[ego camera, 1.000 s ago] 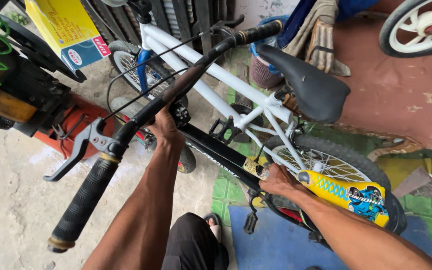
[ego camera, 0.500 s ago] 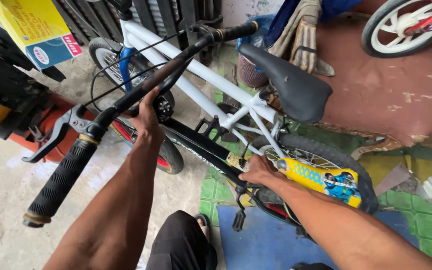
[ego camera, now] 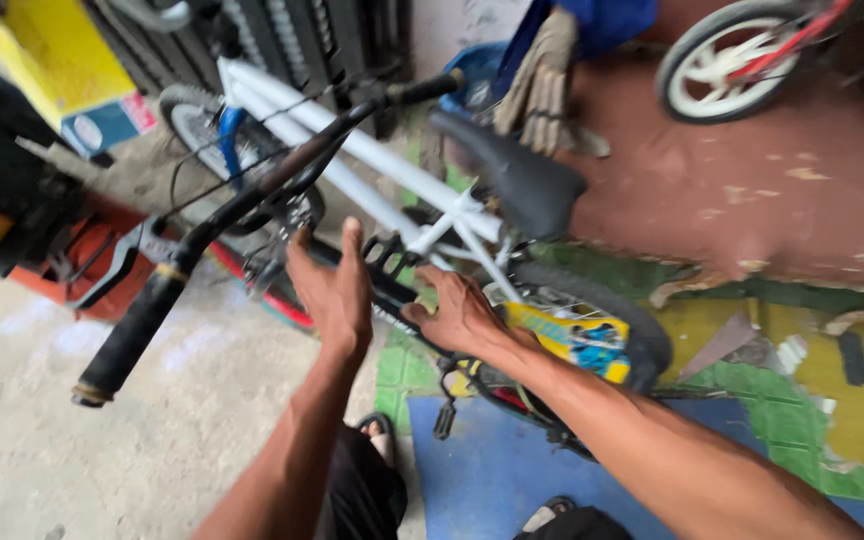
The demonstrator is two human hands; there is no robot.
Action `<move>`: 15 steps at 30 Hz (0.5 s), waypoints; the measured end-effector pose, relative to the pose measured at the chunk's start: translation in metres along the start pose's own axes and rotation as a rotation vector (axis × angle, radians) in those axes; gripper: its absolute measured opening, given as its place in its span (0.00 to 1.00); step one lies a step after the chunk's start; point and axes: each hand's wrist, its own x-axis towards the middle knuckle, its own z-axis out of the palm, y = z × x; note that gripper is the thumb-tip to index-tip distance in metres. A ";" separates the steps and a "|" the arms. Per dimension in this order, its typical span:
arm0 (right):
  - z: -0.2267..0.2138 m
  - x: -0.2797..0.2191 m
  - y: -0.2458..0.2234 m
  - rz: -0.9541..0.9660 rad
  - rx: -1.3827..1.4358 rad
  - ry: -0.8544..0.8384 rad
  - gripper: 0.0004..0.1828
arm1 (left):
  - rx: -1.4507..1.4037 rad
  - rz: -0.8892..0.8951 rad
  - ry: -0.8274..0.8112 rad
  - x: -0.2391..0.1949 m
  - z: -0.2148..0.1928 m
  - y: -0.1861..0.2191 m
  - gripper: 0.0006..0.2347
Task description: The person moves an air compressor, then lifts and repositions several bicycles from a sofa to the floor. The person also picks up a funnel and a bottle from a shelf.
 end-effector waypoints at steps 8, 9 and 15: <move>-0.198 -0.111 -0.024 -0.080 0.006 0.461 0.27 | -0.132 0.223 -0.262 -0.097 -0.018 0.158 0.25; -0.223 -0.126 -0.018 -0.048 -0.011 0.506 0.27 | -0.126 0.177 -0.302 -0.108 -0.009 0.177 0.25; -0.352 -0.206 0.039 -0.029 -0.188 0.686 0.27 | -0.209 0.361 -0.449 -0.188 0.045 0.263 0.24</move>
